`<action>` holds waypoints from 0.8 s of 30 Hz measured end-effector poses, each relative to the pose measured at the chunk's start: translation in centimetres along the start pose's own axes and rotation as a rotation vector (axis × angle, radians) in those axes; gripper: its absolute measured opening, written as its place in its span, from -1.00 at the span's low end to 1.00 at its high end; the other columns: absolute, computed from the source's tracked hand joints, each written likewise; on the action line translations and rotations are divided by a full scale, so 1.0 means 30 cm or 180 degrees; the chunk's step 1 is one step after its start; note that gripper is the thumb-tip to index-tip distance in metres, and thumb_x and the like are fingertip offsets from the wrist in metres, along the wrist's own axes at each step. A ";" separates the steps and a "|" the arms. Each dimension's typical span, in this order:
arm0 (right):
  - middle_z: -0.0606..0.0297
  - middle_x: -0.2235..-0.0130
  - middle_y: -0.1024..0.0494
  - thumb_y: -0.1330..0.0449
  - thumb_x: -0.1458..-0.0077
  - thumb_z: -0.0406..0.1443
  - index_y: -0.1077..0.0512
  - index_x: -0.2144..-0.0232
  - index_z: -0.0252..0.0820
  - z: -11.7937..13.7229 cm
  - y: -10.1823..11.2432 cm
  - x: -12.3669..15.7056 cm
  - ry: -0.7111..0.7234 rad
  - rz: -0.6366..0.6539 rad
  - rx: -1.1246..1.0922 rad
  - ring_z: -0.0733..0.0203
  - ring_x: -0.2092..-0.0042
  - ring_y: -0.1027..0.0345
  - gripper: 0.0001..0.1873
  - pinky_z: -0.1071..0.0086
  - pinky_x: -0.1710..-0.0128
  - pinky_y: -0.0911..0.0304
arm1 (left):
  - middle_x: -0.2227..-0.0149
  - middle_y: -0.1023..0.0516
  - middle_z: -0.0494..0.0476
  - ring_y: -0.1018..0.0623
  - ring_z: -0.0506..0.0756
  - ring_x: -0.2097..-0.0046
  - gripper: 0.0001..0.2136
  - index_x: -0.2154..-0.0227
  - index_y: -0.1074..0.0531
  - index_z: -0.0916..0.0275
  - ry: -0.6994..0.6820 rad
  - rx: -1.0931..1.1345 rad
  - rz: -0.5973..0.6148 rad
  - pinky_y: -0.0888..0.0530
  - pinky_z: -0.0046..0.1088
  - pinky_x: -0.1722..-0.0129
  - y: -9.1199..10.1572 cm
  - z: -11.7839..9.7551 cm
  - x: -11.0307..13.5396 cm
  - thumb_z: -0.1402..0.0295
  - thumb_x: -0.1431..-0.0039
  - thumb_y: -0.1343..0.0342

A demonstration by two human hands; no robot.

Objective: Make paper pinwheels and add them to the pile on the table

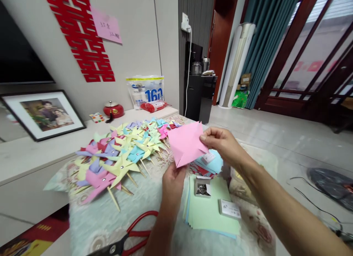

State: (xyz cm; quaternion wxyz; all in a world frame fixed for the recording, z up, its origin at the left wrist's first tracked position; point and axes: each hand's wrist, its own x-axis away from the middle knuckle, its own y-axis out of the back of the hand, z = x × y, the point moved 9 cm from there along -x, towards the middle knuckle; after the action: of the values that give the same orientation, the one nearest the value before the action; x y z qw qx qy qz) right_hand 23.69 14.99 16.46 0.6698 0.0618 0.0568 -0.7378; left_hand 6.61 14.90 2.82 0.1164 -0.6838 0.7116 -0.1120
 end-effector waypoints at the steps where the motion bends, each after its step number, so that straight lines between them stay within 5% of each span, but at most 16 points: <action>1: 0.41 0.57 -0.44 -0.44 0.17 -0.15 -0.43 0.56 -0.21 -0.023 -0.045 0.023 -0.0030 0.0018 -0.0066 0.36 0.51 -0.25 -0.68 0.43 0.46 -0.17 | 0.20 -0.68 0.21 -0.63 0.22 0.10 -0.65 0.14 -0.56 0.28 0.0090 0.0333 -0.0109 -0.51 -0.27 0.11 0.035 0.013 0.017 0.33 0.04 -0.30; 5: 0.43 0.61 -0.42 -0.46 0.24 -0.11 -0.45 0.54 -0.21 -0.174 -0.180 0.090 -0.0311 -0.0277 -0.0719 0.37 0.56 -0.20 -0.64 0.44 0.50 -0.10 | 0.09 -0.66 0.23 -0.62 0.25 0.03 -0.55 0.11 -0.55 0.22 0.0101 0.1120 -0.0289 -0.51 -0.29 0.11 0.122 0.047 0.078 0.43 0.18 -0.35; 9: 0.43 0.60 -0.42 -0.48 0.26 -0.08 -0.44 0.54 -0.20 -0.323 -0.258 0.139 -0.0576 -0.0654 -0.1153 0.36 0.55 -0.20 -0.61 0.43 0.48 -0.12 | -0.04 -0.60 0.26 -0.55 0.26 -0.11 -0.44 -0.01 -0.48 0.16 -0.0078 0.1145 -0.0150 -0.48 -0.25 -0.03 0.137 0.026 0.111 0.41 0.15 -0.36; 13: 0.43 0.58 -0.42 -0.47 0.21 -0.06 -0.45 0.54 -0.20 -0.397 -0.291 0.172 -0.0634 -0.0726 -0.1214 0.34 0.52 -0.21 -0.62 0.42 0.45 -0.13 | -0.05 -0.59 0.28 -0.53 0.21 -0.13 -0.52 -0.02 -0.48 0.19 -0.0220 0.1473 -0.0255 -0.42 -0.25 -0.14 0.150 -0.037 0.119 0.29 0.02 -0.35; 19: 0.39 0.55 -0.45 -0.46 0.17 -0.11 -0.46 0.54 -0.19 -0.428 -0.291 0.187 -0.0698 -0.0403 -0.0972 0.31 0.50 -0.25 -0.67 0.40 0.44 -0.18 | 0.18 -0.67 0.22 -0.64 0.16 0.15 -0.55 0.12 -0.51 0.31 -0.0016 0.1380 -0.0978 -0.52 -0.29 0.05 0.244 -0.037 0.119 0.31 0.11 -0.41; 21: 0.35 0.47 -0.52 -0.46 0.15 -0.14 -0.52 0.40 -0.18 -0.419 -0.283 0.184 -0.0640 -0.0269 -0.1016 0.26 0.42 -0.36 -0.69 0.38 0.36 -0.27 | 0.21 -0.68 0.19 -0.64 0.12 0.20 -0.55 0.13 -0.49 0.32 -0.0037 0.1165 -0.1109 -0.53 -0.33 0.10 0.272 -0.033 0.120 0.35 0.13 -0.42; 24: 0.31 0.27 -0.60 -0.46 0.12 -0.20 -0.46 -0.05 -0.08 -0.387 -0.271 0.179 -0.0442 -0.0033 -0.1015 0.17 0.23 -0.47 -0.37 0.30 0.17 -0.35 | 0.24 -0.68 0.19 -0.65 0.12 0.24 -0.49 0.04 -0.45 0.33 -0.0041 0.0696 -0.1152 -0.55 -0.35 0.18 0.295 -0.041 0.124 0.35 0.11 -0.39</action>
State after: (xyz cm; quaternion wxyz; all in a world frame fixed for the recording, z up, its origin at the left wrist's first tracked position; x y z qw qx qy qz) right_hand 15.28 12.43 4.12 0.6696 -0.0967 0.1270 -0.7253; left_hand -2.32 11.54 1.12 0.1724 -0.7844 0.5600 -0.2033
